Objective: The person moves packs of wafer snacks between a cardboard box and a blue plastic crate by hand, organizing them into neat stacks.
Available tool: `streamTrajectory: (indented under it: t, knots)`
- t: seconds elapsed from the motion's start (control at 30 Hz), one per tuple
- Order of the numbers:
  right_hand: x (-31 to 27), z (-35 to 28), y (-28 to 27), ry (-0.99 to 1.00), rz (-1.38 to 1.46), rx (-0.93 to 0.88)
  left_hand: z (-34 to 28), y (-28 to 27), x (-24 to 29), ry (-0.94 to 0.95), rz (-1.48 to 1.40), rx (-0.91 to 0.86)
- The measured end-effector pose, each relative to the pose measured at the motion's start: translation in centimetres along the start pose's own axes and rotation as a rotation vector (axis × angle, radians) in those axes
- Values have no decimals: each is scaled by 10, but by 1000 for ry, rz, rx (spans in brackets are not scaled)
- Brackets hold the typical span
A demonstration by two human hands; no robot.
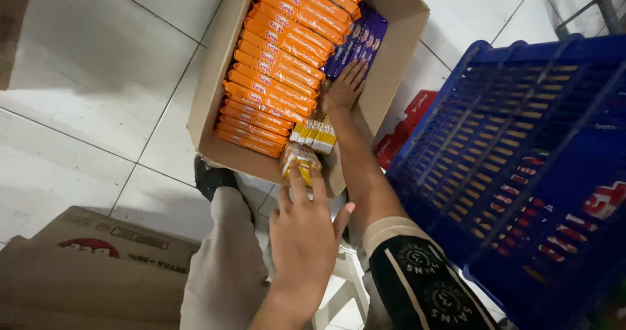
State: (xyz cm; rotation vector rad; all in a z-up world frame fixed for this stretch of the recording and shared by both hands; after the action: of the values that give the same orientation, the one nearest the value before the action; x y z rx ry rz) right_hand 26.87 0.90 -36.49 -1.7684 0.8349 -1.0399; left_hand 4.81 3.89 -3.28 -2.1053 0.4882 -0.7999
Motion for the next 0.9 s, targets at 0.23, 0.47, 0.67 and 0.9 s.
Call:
streamTrajectory:
  t: [0.23,0.47,0.67,0.9]
  knots:
    - [7,-4,-5,-1,1,-57,0,-6,-8,13,53,-12]
    - [9,-70,-83,212,728,343,13,-12,-9,-42,-86,-113]
    - [40,-144,-163,438,1243,522,32,-39,-12,-6,-159,66]
    - [132,-253,-317,198,1766,426,-6,-105,47,313,-543,356]
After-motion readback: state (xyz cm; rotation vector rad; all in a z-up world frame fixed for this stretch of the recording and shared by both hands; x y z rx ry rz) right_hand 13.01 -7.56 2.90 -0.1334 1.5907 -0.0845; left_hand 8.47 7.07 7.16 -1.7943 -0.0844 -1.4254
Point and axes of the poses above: each hand's wrist, its own z-axis towards the middle knuckle, its own y-axis out of the palm, x = y × z, the point moved 7 cm from there along z, towards the middle knuckle, and after that the axes turned 9 degrees about -z, right-handed, at the moved point
